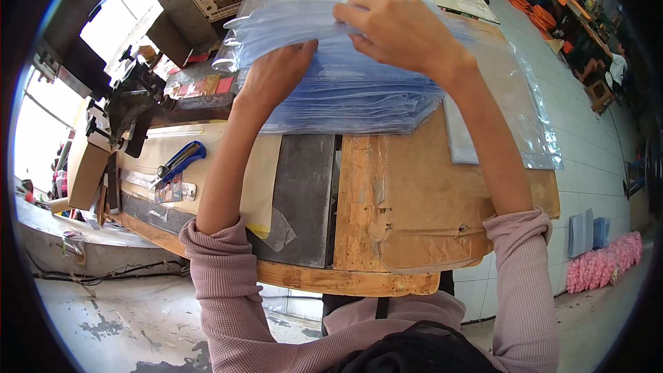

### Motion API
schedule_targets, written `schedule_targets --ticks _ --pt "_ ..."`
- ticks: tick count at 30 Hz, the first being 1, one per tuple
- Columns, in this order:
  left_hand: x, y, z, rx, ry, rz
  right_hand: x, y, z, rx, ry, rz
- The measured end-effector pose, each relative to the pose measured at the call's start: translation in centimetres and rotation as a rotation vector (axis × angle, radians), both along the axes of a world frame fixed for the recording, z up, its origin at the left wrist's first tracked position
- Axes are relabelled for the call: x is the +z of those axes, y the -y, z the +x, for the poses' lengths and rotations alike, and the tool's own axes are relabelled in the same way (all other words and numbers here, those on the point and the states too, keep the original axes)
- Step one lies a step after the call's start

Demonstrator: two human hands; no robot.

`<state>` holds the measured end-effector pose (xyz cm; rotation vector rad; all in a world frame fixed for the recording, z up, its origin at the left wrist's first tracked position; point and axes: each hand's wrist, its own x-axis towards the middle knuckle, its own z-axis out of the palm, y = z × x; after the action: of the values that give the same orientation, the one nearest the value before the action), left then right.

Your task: The person counts a stack of clear plastic sheets by lifting them one by one from a large pile and moving them to a second stack on the workbench.

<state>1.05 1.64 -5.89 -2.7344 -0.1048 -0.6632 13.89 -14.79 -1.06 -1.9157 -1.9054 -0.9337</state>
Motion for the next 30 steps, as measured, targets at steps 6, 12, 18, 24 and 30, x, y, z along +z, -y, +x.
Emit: schedule_targets --ticks 6,12,18,24,30 --pt "-0.7 -0.9 0.2 -0.083 0.115 0.091 -1.3 -1.0 -0.4 -0.004 0.024 0.014" --pt "-0.8 -1.2 0.5 -0.104 0.134 0.121 -1.3 -0.9 -0.2 -0.01 0.03 0.0" --pt "-0.9 -1.1 0.6 -0.11 0.149 0.141 -1.5 -1.0 -0.1 0.003 0.029 -0.003" --pt "-0.7 -1.1 0.4 -0.113 0.144 0.121 -1.3 -1.0 -0.2 0.001 -0.012 -0.033" --pt "-0.6 -0.7 0.2 -0.043 0.066 0.044 -1.4 -1.4 -2.4 -0.213 0.023 0.056"
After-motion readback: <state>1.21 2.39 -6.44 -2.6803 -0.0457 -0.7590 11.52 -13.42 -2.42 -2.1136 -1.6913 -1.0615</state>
